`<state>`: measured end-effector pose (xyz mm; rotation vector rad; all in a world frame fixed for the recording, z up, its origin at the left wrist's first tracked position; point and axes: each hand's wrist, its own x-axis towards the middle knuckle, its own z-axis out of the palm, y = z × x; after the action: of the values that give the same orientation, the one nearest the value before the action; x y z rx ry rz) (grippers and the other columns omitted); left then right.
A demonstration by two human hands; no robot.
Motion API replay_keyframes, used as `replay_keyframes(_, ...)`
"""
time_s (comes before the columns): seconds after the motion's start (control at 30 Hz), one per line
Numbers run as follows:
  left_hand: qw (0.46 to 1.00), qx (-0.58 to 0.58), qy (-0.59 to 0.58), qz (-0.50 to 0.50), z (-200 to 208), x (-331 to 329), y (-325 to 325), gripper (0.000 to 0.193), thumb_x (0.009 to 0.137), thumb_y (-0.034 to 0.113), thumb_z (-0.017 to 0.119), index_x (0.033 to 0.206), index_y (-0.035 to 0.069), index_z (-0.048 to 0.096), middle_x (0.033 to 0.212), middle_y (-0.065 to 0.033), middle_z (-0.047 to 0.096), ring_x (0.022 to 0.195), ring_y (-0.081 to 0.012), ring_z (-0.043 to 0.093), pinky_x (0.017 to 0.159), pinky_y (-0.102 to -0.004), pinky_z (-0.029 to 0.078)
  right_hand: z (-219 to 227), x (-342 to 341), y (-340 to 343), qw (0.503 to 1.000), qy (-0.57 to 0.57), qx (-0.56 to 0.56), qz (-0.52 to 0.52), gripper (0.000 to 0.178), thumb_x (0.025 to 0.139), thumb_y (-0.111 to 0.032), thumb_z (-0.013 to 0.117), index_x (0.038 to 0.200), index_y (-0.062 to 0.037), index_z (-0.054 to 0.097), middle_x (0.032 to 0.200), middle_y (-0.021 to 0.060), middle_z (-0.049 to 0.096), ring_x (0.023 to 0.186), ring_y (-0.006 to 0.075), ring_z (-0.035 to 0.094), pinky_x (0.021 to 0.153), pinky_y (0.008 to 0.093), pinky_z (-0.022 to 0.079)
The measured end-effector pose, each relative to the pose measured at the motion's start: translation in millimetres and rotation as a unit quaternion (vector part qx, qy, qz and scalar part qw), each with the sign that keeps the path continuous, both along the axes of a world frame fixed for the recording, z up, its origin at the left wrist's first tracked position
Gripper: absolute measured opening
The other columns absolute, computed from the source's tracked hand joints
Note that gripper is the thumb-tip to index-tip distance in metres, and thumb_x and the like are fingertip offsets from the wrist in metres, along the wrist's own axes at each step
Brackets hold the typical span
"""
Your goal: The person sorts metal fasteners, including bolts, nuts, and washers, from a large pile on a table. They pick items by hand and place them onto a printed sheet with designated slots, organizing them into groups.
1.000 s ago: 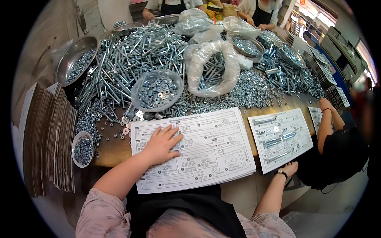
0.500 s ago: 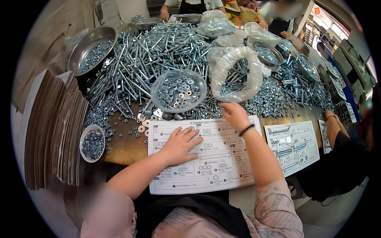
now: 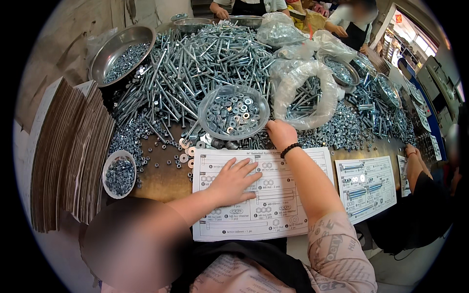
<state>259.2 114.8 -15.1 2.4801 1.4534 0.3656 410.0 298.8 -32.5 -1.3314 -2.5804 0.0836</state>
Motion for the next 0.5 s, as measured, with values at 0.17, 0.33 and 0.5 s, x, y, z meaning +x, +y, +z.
replay_keyframes(0.17,0.972,-0.055,-0.216,0.069,2.7,-2.2,18.8,0.036,0.079,0.018,0.058,0.114,0.009,0.054,0.117,-0.0129,0.052,0.108,-0.03,0.049,0.09,-0.0394,0.041,12.0,12.3,-2.5,0.996,0.073,-0.056,0.022,0.017,0.079,-0.016,0.055,0.093,-0.0126,0.063,0.085,0.0113,0.06,0.082,0.0301,0.058,0.071,0.0412,0.046)
replay_keyframes(0.33,0.982,0.094,-0.148,0.067,3.4,32.6,66.3,0.026,0.075,0.008,0.054,0.1,0.002,0.057,0.091,-0.0109,0.056,0.087,-0.0295,0.055,0.078,-0.0381,0.044,18.8,43.3,-12.2,0.994,-0.012,-0.108,0.02,0.014,0.08,-0.021,0.056,0.087,-0.0129,0.065,0.086,0.0109,0.06,0.085,0.0287,0.057,0.076,0.0378,0.047)
replay_keyframes(0.5,0.968,0.208,0.111,0.084,11.7,56.8,113.7,0.012,0.073,0.009,0.052,0.079,0.007,0.063,0.077,-0.0053,0.055,0.084,-0.0225,0.055,0.086,-0.0395,0.037,35.6,25.7,-19.5,0.985,-0.08,-0.146,-0.053,0.018,0.078,-0.024,0.055,0.083,-0.0112,0.068,0.087,0.0123,0.064,0.084,0.0298,0.06,0.074,0.0391,0.049)
